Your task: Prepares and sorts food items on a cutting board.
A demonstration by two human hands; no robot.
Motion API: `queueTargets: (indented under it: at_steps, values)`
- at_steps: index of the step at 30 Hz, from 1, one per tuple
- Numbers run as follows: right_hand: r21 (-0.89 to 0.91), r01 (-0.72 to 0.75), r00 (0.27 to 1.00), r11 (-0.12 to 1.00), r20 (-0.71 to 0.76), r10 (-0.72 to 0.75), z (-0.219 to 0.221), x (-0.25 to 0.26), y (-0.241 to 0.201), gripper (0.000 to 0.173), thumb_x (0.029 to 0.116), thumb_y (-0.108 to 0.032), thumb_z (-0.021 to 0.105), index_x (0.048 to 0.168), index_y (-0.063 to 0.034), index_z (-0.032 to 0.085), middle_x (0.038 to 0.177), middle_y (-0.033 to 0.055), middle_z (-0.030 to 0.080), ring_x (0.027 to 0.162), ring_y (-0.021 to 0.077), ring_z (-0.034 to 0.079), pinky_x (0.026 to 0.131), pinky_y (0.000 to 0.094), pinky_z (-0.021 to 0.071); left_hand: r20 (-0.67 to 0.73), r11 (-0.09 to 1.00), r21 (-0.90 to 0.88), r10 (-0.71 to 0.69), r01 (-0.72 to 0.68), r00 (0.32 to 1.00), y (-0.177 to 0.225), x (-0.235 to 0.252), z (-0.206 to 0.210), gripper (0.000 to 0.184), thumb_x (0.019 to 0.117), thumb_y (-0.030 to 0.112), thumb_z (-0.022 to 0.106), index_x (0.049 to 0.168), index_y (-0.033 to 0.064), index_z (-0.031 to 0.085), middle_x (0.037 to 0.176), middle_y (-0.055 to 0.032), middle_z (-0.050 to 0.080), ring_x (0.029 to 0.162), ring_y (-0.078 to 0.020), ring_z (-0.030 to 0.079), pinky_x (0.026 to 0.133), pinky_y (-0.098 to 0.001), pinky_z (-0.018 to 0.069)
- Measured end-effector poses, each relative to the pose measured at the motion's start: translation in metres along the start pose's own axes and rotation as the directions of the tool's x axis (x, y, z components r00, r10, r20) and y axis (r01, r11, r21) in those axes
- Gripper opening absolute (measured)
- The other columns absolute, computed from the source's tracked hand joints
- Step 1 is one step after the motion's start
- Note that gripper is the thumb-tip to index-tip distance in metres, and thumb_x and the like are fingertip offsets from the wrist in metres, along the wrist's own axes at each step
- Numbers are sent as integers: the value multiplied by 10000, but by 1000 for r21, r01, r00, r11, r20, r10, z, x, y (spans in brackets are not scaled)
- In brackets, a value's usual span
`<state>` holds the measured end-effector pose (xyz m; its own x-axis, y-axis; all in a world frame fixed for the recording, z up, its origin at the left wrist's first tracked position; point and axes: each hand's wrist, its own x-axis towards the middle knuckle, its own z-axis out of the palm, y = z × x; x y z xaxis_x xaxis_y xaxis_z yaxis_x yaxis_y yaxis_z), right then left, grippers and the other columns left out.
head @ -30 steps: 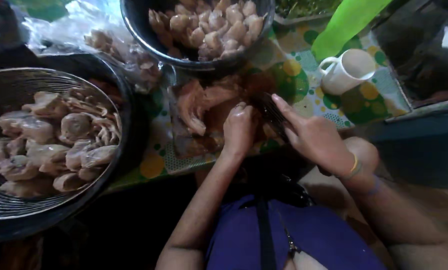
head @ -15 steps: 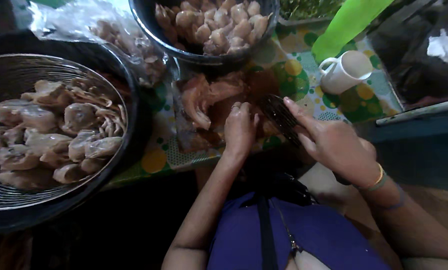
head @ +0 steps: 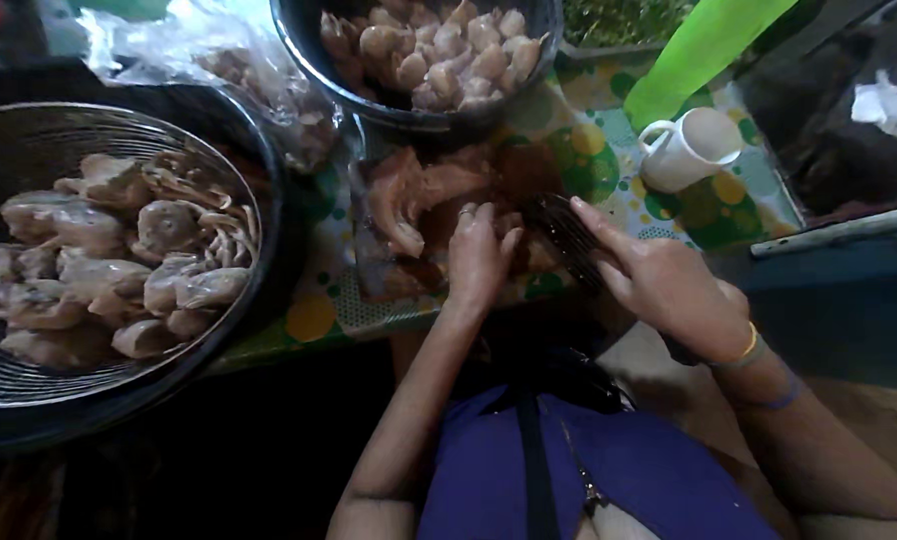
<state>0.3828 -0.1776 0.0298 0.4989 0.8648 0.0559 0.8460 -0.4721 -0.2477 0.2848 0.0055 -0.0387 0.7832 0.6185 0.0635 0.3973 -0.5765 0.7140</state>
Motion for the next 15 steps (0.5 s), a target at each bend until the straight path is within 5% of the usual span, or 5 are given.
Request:
queueTargets:
  at_steps: [5, 15]
  values:
    - [-15, 56, 995, 998, -82, -57, -4, -2, -10, 614, 984, -77, 566, 1578, -126, 421, 645, 150, 647, 519, 365, 614, 488, 519, 487, -39, 998, -32, 51, -52, 998, -6, -2, -5, 176, 959, 134, 728, 1060, -9, 737, 1041, -205, 692, 944, -332, 696, 852, -497, 577]
    - [-2, 20, 1000, 1000, 21, -20, 17, 26, -19, 707, 954, -58, 617, 1608, -133, 357, 648, 142, 644, 555, 371, 630, 524, 529, 497, -23, 993, 26, 115, -114, 993, -6, 2, -1, 130, 951, 95, 723, 1024, -12, 739, 1012, -206, 702, 946, -351, 703, 842, -508, 580]
